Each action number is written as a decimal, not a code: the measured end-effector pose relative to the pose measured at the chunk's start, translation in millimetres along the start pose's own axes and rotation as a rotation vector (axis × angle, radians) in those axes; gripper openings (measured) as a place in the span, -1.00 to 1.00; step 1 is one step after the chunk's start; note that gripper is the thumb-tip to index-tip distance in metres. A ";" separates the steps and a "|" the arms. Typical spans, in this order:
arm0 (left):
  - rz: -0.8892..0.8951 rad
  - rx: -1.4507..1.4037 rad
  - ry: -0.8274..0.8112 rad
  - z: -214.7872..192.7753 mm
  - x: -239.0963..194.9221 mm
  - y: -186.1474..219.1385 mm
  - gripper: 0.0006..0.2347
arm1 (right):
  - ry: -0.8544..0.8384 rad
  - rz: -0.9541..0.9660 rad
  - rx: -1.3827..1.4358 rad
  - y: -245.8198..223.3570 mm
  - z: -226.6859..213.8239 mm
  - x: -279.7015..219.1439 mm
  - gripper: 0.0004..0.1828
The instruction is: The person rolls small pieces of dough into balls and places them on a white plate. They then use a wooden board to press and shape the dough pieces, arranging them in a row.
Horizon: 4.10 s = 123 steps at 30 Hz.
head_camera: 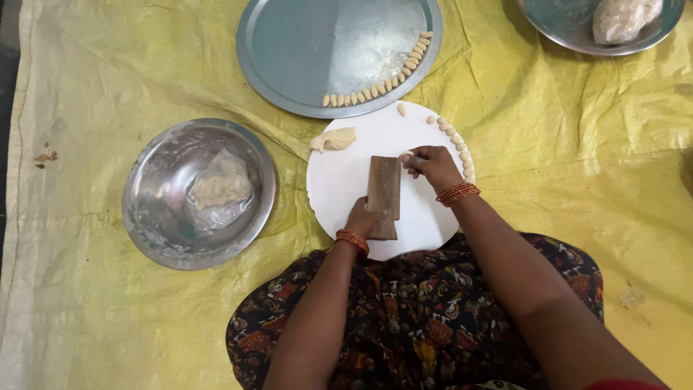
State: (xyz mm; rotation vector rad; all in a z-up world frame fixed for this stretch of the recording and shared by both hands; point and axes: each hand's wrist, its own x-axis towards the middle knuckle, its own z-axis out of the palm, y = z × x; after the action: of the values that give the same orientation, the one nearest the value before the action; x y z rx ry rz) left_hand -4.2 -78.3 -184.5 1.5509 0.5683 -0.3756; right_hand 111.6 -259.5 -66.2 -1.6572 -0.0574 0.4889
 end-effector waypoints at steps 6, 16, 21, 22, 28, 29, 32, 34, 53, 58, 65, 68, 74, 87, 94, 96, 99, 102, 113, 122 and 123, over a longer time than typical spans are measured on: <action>-0.056 0.043 -0.011 0.3 2.7 -4.7 -0.34 | 0.008 -0.029 -0.249 13.8 8.8 3.6 -0.69; -0.014 0.157 0.014 0.2 4.5 -6.6 -0.40 | 0.057 -0.053 -0.446 43.0 20.7 11.1 -0.64; -0.046 0.150 0.004 0.5 -1.1 1.8 -0.43 | 0.061 -0.032 -0.404 47.0 25.4 8.5 -0.63; -0.053 0.150 0.002 0.7 -1.7 3.7 -0.43 | 0.056 -0.033 -0.389 47.9 25.3 8.2 -0.63; -0.032 0.180 0.013 0.9 -2.4 3.9 -0.42 | 0.042 -0.220 -0.578 67.0 26.1 11.2 -0.51; -0.023 0.190 0.012 0.7 -1.5 2.6 -0.43 | 0.032 -0.223 -0.577 71.6 27.0 12.8 -0.52; -0.050 0.182 0.007 1.4 2.6 -0.3 -0.40 | 0.034 -0.236 -0.650 81.9 28.5 14.5 -0.53; -0.045 0.183 0.009 1.5 6.0 -2.3 -0.40 | 0.071 -0.246 -0.798 85.8 33.0 12.6 -0.49; -0.049 0.179 0.005 2.1 0.1 -9.2 -0.42 | 0.353 -0.046 -0.854 80.0 42.3 42.8 -0.43; -0.017 0.149 -0.015 -0.2 5.4 -11.3 -0.40 | 0.408 -0.089 -0.842 82.1 38.2 54.0 -0.70; -0.050 0.154 -0.047 -1.2 11.9 -16.2 -0.39 | -0.104 -0.542 -0.731 61.8 24.3 48.4 -0.69; -0.018 0.148 -0.038 0.1 10.1 -18.5 -0.40 | -0.197 -0.795 -0.936 54.8 33.0 40.1 -0.75; -0.064 0.059 -0.047 1.1 5.7 -13.3 -0.37 | -0.096 -0.634 -0.857 63.6 30.9 48.0 -0.72; -0.116 0.128 -0.045 1.7 -4.9 -3.8 -0.42 | 0.467 -0.306 -0.744 68.0 -30.0 202.3 -0.81; -0.100 0.129 -0.045 1.3 -4.5 -4.1 -0.42 | 0.404 -0.405 -0.779 66.9 -43.5 210.3 -0.72; -0.096 0.118 -0.043 1.6 -4.8 -4.8 -0.43 | 0.428 -0.451 -0.830 57.1 -54.5 197.2 -0.69; -0.094 0.115 -0.038 2.3 -4.9 -5.4 -0.44 | 0.314 -0.447 -1.324 42.6 -67.1 163.3 -0.85; -0.071 0.125 -0.034 2.8 -1.2 -5.1 -0.42 | 0.177 -0.357 -1.580 37.4 -62.9 132.3 -0.89; -0.121 0.111 -0.049 0.4 -7.0 5.6 -0.40 | 0.111 -0.226 -0.756 39.9 -38.5 72.2 -0.70; -0.052 0.078 -0.038 -0.5 -6.4 3.8 -0.47 | 0.040 -0.025 -0.480 37.1 2.3 24.3 -0.66; -0.064 0.079 -0.040 -0.8 -6.9 4.7 -0.47 | 0.027 -0.015 -0.567 38.4 4.7 21.7 -0.66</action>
State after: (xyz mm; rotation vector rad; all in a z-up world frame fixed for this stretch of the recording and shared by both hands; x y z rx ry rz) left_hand -7.3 -78.4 -176.6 1.6004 0.5795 -0.4820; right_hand 120.3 -254.2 -109.4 -2.2150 -0.2033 0.4640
